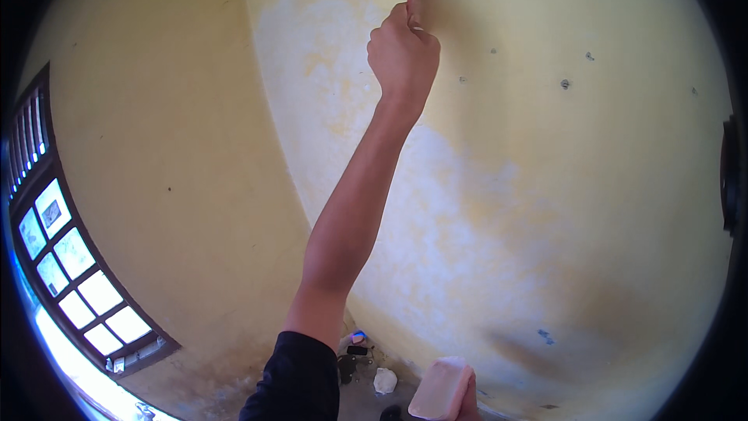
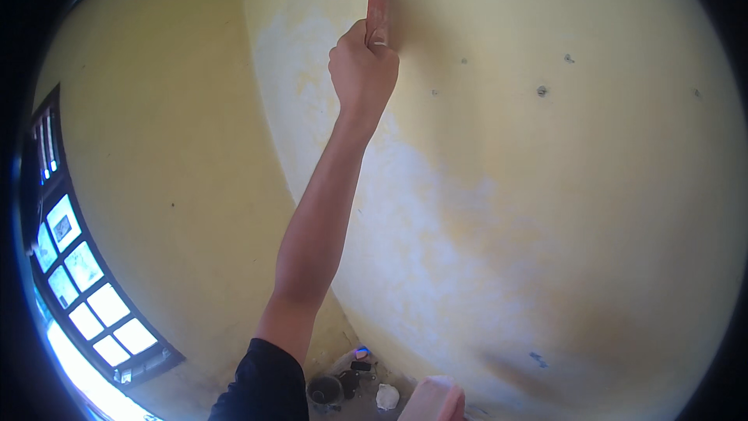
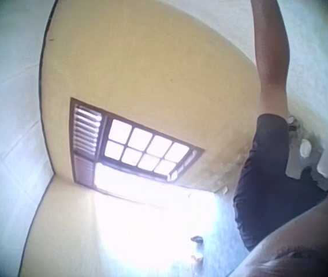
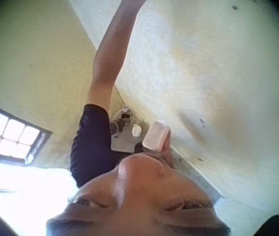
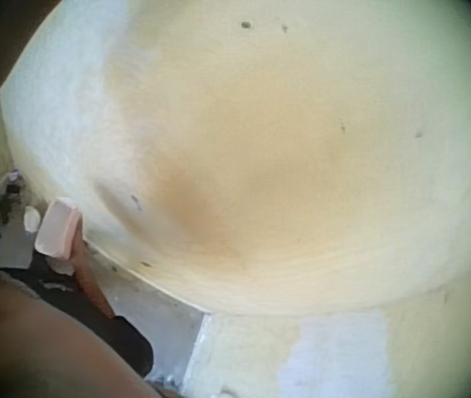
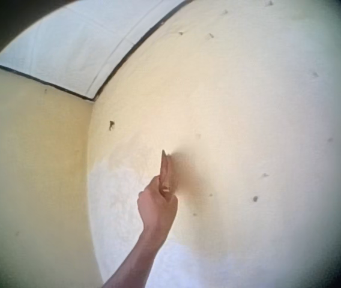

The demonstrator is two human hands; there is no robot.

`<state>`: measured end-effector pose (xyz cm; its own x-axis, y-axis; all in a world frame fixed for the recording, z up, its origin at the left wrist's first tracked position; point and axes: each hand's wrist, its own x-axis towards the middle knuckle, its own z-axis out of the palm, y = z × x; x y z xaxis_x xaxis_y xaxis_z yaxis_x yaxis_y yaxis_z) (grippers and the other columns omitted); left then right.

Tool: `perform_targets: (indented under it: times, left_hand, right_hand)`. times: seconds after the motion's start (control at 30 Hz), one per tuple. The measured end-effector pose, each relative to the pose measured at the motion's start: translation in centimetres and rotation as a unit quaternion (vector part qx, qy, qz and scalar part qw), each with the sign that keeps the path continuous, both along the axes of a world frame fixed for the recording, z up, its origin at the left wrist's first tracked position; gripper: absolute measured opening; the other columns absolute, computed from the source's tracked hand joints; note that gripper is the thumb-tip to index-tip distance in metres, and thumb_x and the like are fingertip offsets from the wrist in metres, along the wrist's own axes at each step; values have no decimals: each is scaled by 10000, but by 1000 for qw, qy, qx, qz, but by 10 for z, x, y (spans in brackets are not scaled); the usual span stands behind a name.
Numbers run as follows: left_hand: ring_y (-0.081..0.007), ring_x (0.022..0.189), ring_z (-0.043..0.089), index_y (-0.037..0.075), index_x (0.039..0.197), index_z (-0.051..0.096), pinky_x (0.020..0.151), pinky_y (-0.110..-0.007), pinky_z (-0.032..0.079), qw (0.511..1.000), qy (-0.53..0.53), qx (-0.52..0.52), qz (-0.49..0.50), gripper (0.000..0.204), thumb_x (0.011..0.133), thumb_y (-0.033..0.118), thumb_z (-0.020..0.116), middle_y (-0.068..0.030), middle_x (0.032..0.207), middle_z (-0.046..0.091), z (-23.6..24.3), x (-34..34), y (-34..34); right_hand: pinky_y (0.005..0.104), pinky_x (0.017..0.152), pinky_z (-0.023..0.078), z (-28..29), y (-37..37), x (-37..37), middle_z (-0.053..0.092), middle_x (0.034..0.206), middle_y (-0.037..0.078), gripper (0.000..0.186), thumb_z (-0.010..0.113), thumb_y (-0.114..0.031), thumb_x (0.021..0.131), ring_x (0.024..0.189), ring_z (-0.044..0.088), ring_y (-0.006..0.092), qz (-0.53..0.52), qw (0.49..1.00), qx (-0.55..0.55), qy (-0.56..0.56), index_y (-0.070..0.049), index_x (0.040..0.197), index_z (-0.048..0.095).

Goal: The person uses a red putty knife to scoop white plaster from a pink container and applies it to a yellow wall. They repeatedly spread the material over the surface, smoothing it out to cover imperfections and small holes.

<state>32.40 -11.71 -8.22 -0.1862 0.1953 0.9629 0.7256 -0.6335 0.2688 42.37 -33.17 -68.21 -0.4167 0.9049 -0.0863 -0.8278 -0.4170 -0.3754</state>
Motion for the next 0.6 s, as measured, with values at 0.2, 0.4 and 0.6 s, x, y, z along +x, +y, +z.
perform_targets:
  times: [0.2, 0.4, 0.6]
  left_hand:
    - [-430, 770, 670, 18, 991, 694, 681, -475, 515, 989, -37, 140, -36, 232, 830, 32, 528, -248, 821, 686, 16, -49, 27]
    - [-365, 654, 683, 91, 1288, 604, 606, -476, 549, 957, 94, 108, 252, 490, 804, 52, 538, -187, 963, 719, 21, -50, 90]
    - [-347, 633, 674, 98, 1209, 675, 574, -419, 541, 969, 194, 140, -68, 531, 725, -82, 551, -190, 1014, 707, -90, -11, 16]
  right_hand:
    - [453, 1032, 492, 6, -3, 13, 565, 1381, 80, 767, 310, -702, 970, 1225, 584, 247, -18, 1000, 6, -2, -142, 1484, 408]
    - [452, 1035, 491, 4, -2, 18, 563, 1386, 81, 772, 307, -704, 969, 1230, 583, 247, 9, 1000, 7, -10, -142, 1488, 404]
    - [448, 1032, 496, -12, -6, 25, 570, 1380, 81, 783, 304, -709, 967, 1224, 589, 246, -10, 1000, -5, -12, -132, 1486, 407]
